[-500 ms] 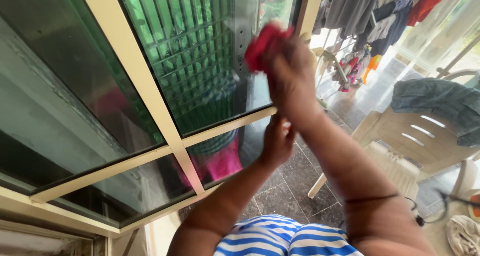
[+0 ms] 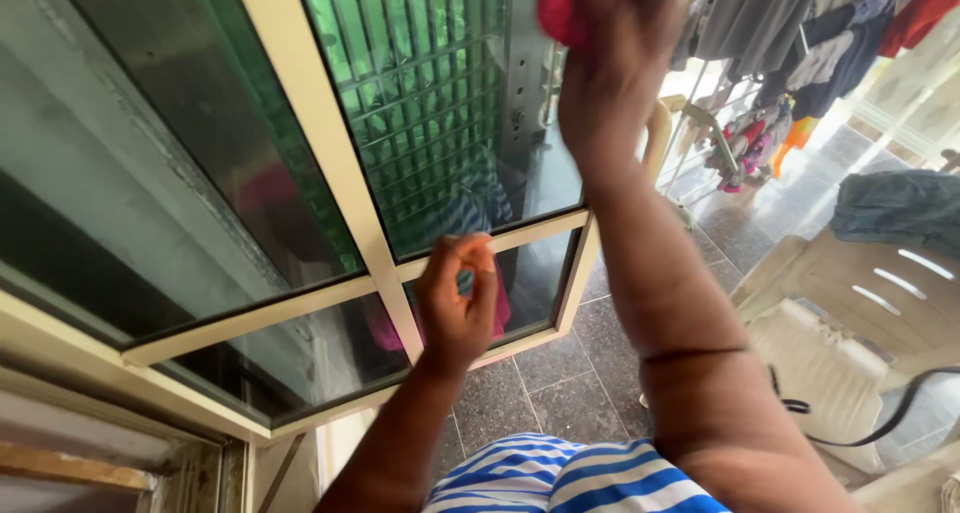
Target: Cleaning a window pane and frame with a cloth.
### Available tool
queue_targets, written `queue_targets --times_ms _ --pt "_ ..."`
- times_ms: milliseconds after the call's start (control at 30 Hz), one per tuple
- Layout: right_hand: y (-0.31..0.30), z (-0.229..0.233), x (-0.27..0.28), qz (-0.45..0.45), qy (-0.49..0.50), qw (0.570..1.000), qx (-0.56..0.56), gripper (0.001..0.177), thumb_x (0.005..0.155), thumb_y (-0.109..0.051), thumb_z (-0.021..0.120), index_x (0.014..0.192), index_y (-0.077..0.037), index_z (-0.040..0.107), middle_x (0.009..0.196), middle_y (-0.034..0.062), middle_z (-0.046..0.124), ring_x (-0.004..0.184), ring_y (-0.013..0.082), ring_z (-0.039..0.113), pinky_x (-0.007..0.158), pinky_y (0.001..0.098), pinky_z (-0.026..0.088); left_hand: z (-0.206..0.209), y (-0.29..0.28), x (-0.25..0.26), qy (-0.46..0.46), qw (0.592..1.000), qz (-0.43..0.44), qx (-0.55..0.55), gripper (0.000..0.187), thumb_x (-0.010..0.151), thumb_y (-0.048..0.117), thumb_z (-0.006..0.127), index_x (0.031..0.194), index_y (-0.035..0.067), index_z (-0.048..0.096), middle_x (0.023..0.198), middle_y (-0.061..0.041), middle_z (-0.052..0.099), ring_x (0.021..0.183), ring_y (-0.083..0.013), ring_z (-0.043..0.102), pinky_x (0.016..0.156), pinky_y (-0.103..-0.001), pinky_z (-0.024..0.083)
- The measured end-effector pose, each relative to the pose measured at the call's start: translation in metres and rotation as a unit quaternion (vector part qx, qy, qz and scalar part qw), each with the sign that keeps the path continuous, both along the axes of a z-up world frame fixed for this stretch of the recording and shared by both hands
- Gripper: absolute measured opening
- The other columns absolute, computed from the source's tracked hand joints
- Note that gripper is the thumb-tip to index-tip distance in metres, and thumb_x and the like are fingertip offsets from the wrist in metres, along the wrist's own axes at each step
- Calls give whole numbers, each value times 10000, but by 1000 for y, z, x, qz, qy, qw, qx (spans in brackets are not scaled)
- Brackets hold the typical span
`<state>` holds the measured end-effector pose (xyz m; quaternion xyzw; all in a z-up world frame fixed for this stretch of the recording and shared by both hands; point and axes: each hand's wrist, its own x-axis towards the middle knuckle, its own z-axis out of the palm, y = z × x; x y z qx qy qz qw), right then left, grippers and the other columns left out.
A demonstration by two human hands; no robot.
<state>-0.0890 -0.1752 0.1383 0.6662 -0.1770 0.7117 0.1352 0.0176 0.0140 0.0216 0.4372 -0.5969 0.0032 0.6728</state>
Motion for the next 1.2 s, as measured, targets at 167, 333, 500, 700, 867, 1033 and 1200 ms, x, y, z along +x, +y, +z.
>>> queue_targets --times_ms 167,333,500,700,867,1033,1200 --pt "57 -78 12 126 190 971 -79 318 786 12 685 1098 -25 636 1262 224 583 1172 447 594 1027 557 476 40 21 15 -69 991 116 -20 208 963 -29 615 1167 8 633 1007 -101 648 897 -200 665 835 -310 541" --pt "12 -65 -11 1 185 981 -50 338 822 -11 705 1157 -40 669 1173 190 632 1113 392 614 952 506 472 38 28 32 -52 991 124 -28 202 979 -24 619 1178 9 628 1044 -102 639 928 -202 653 852 -309 541" --pt "-33 1 17 -42 -33 998 -38 298 994 72 676 1265 -44 634 1224 150 626 1128 349 600 950 435 486 38 30 35 -38 991 124 -33 205 987 -28 622 1189 8 626 1069 -99 627 946 -191 636 878 -306 534" --pt "19 -73 70 -486 167 839 -180 219 997 -23 604 1141 115 693 1308 335 567 1164 440 560 1037 418 492 46 40 41 -54 984 164 -48 198 987 -30 633 1182 1 619 1053 -97 602 921 -194 590 878 -310 508" --pt "-61 -150 33 -366 343 863 58 237 944 44 576 1143 155 642 1037 272 615 854 393 611 663 472 452 40 54 54 -36 979 198 -36 179 991 -25 631 1168 4 622 1049 -100 615 913 -191 612 856 -306 521" --pt "-18 6 37 20 -106 994 -12 489 874 155 640 1320 -46 634 1331 147 592 1239 339 578 1049 421 491 35 54 57 -30 980 194 -23 185 979 -28 629 1161 5 626 1044 -102 621 922 -191 625 848 -307 529" --pt "55 34 93 135 -59 988 -43 394 958 135 641 1297 -67 627 1354 131 552 1225 331 544 1029 367 469 35 50 54 -15 982 188 -22 184 980 -38 630 1159 5 626 1049 -105 618 928 -193 616 859 -310 527"
